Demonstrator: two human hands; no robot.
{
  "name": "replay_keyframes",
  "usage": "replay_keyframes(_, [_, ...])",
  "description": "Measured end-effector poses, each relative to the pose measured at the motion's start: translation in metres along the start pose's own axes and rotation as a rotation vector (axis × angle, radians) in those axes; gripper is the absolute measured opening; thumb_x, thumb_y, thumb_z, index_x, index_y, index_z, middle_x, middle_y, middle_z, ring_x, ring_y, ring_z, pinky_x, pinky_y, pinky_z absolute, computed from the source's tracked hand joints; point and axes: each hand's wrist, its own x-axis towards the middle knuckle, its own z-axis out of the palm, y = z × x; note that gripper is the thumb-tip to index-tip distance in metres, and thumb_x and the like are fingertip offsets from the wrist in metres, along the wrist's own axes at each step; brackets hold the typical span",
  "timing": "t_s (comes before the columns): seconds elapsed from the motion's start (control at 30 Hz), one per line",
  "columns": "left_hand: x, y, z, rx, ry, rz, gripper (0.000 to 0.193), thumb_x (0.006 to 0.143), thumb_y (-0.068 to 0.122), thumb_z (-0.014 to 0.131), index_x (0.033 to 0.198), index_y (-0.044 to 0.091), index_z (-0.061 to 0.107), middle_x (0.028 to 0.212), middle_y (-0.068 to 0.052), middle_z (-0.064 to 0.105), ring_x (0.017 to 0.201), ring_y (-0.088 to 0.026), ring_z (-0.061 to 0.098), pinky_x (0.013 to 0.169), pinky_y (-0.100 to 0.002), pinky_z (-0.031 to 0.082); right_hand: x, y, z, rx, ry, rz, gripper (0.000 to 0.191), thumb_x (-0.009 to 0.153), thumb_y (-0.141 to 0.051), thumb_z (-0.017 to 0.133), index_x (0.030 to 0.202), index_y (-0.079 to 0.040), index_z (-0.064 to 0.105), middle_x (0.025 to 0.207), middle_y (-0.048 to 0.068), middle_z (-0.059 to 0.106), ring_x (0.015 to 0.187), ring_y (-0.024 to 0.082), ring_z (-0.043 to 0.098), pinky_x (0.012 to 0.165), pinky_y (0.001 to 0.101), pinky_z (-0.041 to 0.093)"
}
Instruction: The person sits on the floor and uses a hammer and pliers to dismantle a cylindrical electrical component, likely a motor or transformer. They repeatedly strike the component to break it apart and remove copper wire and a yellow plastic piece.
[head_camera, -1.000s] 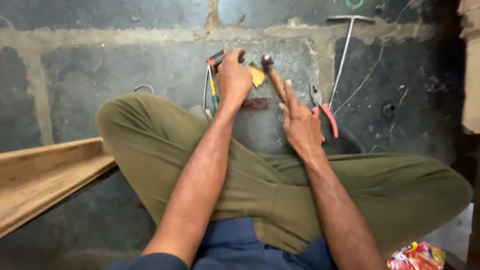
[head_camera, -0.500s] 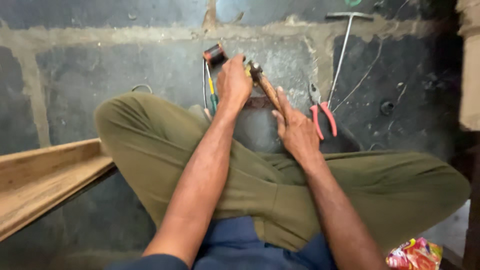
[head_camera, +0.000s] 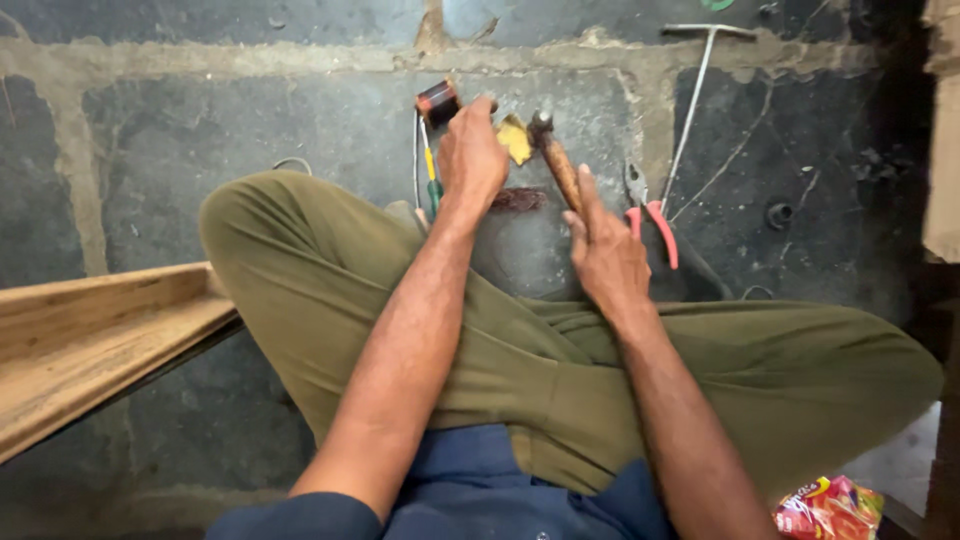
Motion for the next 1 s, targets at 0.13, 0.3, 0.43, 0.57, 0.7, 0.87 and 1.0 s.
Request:
replay_keyframes(0.13, [0.000, -0.001, 0.001, 0.025, -0.018, -0.004, 0.035, 0.083, 0.008, 0.068, 0.117, 0.010, 0.067, 0.116, -0.018, 0.071, 0.104, -0.045, 0.067, 0.085, -0.055, 0.053, 0.005, 0.004, 0.002, 0.025, 0.096, -0.113, 0.065, 0.103, -0.025, 0.059, 0.163, -0.024, 0.034, 0.098, 0.019, 0.075, 0.086, 0.044, 0.070, 0.086, 0.0583, 0.051])
replay_keyframes(0.3, [-0.001, -0.008, 0.003, 0.045, -0.019, 0.020, 0.032, 0.088, 0.006, 0.064, 0.119, 0.009, 0.067, 0.119, -0.019, 0.070, 0.104, -0.046, 0.067, 0.086, -0.056, 0.052, -0.002, 0.005, -0.003, 0.121, 0.163, -0.090, 0.063, 0.106, -0.026, 0.061, 0.163, -0.024, 0.034, 0.104, 0.024, 0.071, 0.090, 0.044, 0.069, 0.076, 0.0519, 0.053])
replay_keyframes(0.43, [-0.001, -0.008, 0.003, 0.044, -0.027, 0.010, 0.037, 0.083, 0.007, 0.066, 0.120, 0.009, 0.067, 0.121, -0.019, 0.069, 0.105, -0.047, 0.066, 0.086, -0.056, 0.052, -0.008, -0.002, -0.005, 0.176, 0.166, -0.107, 0.062, 0.107, -0.025, 0.060, 0.163, -0.025, 0.034, 0.103, 0.022, 0.072, 0.084, 0.042, 0.070, 0.071, 0.0515, 0.052])
replay_keyframes(0.57, [-0.001, -0.001, 0.000, 0.043, -0.022, 0.020, 0.043, 0.083, 0.007, 0.067, 0.125, 0.011, 0.065, 0.123, -0.020, 0.068, 0.103, -0.048, 0.066, 0.085, -0.056, 0.052, -0.005, -0.008, -0.004, -0.045, -0.004, -0.046, 0.064, 0.100, -0.030, 0.066, 0.159, -0.029, 0.039, 0.091, 0.022, 0.071, 0.078, 0.045, 0.068, 0.068, 0.0559, 0.051])
replay_keyframes(0.7, [-0.002, -0.002, -0.003, 0.057, -0.075, 0.001, 0.042, 0.085, 0.006, 0.067, 0.126, 0.014, 0.066, 0.126, -0.017, 0.068, 0.108, -0.046, 0.066, 0.089, -0.055, 0.052, -0.003, -0.007, -0.002, -0.092, -0.016, -0.069, 0.064, 0.101, -0.032, 0.067, 0.159, -0.030, 0.040, 0.087, 0.022, 0.070, 0.075, 0.045, 0.068, 0.066, 0.0559, 0.052])
replay_keyframes(0.87, [-0.005, -0.010, 0.010, 0.140, 0.002, 0.323, 0.058, 0.073, -0.005, 0.066, 0.127, 0.016, 0.066, 0.134, -0.019, 0.059, 0.117, -0.042, 0.061, 0.093, -0.050, 0.052, -0.002, 0.000, -0.004, -0.081, 0.117, -0.100, 0.065, 0.101, -0.029, 0.067, 0.160, -0.023, 0.040, 0.092, 0.022, 0.071, 0.077, 0.044, 0.069, 0.064, 0.0549, 0.053])
replay_keyframes(1.0, [-0.001, -0.011, 0.022, 0.233, -0.063, 0.313, 0.049, 0.072, -0.005, 0.068, 0.116, 0.016, 0.069, 0.124, -0.016, 0.059, 0.111, -0.039, 0.059, 0.087, -0.051, 0.051, 0.009, 0.011, -0.010, 0.032, 0.232, -0.003, 0.061, 0.103, -0.025, 0.065, 0.160, -0.017, 0.041, 0.102, 0.023, 0.072, 0.083, 0.044, 0.071, 0.071, 0.0533, 0.054])
